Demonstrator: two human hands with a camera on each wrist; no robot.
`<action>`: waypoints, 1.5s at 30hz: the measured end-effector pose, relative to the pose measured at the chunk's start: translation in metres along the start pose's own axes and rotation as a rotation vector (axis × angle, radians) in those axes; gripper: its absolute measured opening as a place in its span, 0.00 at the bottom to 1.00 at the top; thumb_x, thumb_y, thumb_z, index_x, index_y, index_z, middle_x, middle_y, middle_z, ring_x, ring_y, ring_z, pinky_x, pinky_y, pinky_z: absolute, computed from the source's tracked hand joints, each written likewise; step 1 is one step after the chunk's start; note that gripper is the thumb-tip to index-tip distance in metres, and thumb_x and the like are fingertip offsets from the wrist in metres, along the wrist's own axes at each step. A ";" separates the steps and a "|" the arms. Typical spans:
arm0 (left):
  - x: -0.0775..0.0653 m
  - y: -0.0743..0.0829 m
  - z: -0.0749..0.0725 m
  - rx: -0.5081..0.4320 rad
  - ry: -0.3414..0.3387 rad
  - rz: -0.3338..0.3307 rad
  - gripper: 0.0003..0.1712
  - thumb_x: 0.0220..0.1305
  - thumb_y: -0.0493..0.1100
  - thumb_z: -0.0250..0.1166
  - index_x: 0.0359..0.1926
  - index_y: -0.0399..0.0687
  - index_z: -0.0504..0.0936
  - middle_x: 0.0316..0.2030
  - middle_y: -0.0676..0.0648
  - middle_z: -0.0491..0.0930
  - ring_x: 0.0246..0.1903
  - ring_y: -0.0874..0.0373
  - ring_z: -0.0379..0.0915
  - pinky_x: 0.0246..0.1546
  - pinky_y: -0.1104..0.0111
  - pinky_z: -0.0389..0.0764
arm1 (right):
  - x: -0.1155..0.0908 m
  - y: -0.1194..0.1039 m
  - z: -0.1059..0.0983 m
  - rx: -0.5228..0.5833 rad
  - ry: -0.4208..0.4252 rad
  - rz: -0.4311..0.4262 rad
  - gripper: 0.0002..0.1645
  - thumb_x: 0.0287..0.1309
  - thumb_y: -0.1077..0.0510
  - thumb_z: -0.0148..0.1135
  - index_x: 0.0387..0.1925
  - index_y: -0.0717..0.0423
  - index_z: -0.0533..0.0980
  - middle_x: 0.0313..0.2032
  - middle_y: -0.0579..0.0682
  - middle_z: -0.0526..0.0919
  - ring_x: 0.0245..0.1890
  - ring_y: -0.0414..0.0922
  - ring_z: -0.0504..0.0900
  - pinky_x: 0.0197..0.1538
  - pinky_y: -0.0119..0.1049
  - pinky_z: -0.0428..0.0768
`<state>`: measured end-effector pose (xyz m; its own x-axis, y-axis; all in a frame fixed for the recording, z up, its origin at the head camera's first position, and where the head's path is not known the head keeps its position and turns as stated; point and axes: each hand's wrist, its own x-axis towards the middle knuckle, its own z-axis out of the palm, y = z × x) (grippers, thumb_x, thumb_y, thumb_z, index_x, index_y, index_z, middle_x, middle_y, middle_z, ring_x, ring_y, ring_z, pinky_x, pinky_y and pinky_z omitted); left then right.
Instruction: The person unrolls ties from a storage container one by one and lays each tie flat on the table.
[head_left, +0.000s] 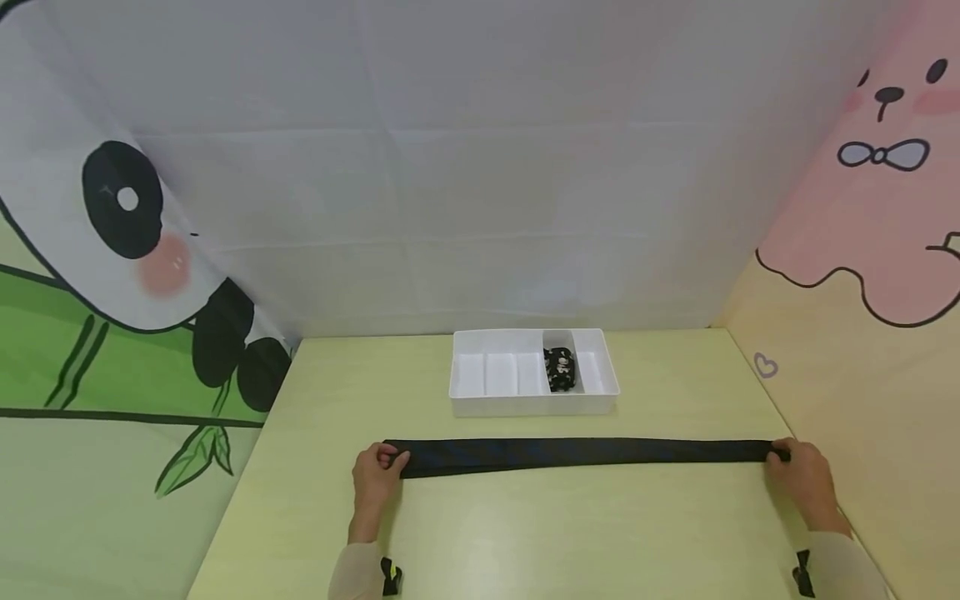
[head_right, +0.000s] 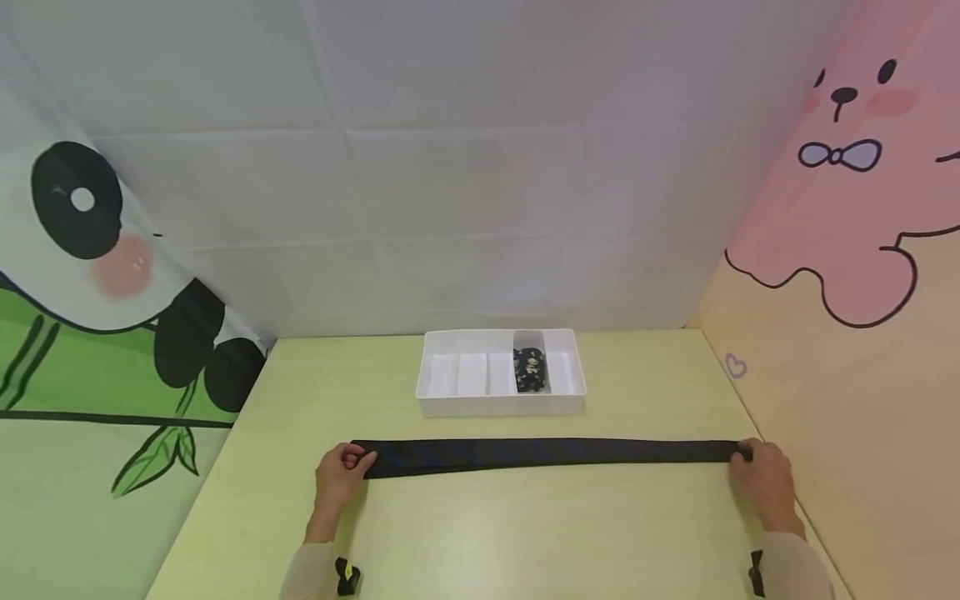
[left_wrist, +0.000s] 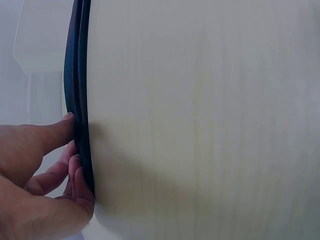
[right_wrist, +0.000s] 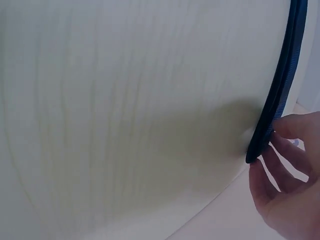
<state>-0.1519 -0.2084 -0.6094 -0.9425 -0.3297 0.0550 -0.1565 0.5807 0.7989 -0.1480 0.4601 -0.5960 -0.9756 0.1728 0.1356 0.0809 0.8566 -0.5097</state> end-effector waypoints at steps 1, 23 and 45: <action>0.000 0.000 -0.001 0.001 0.000 -0.003 0.12 0.64 0.36 0.72 0.40 0.30 0.80 0.34 0.38 0.76 0.36 0.46 0.74 0.40 0.57 0.74 | 0.001 0.000 0.001 0.006 0.009 -0.005 0.19 0.64 0.68 0.58 0.48 0.84 0.73 0.45 0.82 0.75 0.46 0.77 0.74 0.46 0.67 0.73; -0.002 0.003 -0.003 -0.001 0.004 0.003 0.12 0.64 0.35 0.72 0.39 0.29 0.80 0.34 0.38 0.75 0.36 0.46 0.73 0.39 0.58 0.73 | 0.010 -0.032 0.005 0.131 0.156 0.037 0.17 0.69 0.58 0.62 0.49 0.70 0.75 0.42 0.68 0.81 0.34 0.36 0.76 0.33 0.24 0.68; -0.002 0.001 0.000 -0.002 0.011 0.003 0.12 0.64 0.35 0.72 0.39 0.29 0.80 0.34 0.37 0.75 0.35 0.47 0.73 0.40 0.58 0.73 | 0.024 -0.078 -0.004 0.363 0.242 0.095 0.20 0.69 0.54 0.65 0.52 0.65 0.77 0.36 0.27 0.75 0.35 0.19 0.71 0.38 0.14 0.70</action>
<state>-0.1507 -0.2074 -0.6092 -0.9395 -0.3364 0.0639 -0.1535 0.5804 0.7997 -0.1773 0.3992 -0.5495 -0.8878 0.3887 0.2466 0.0488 0.6122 -0.7892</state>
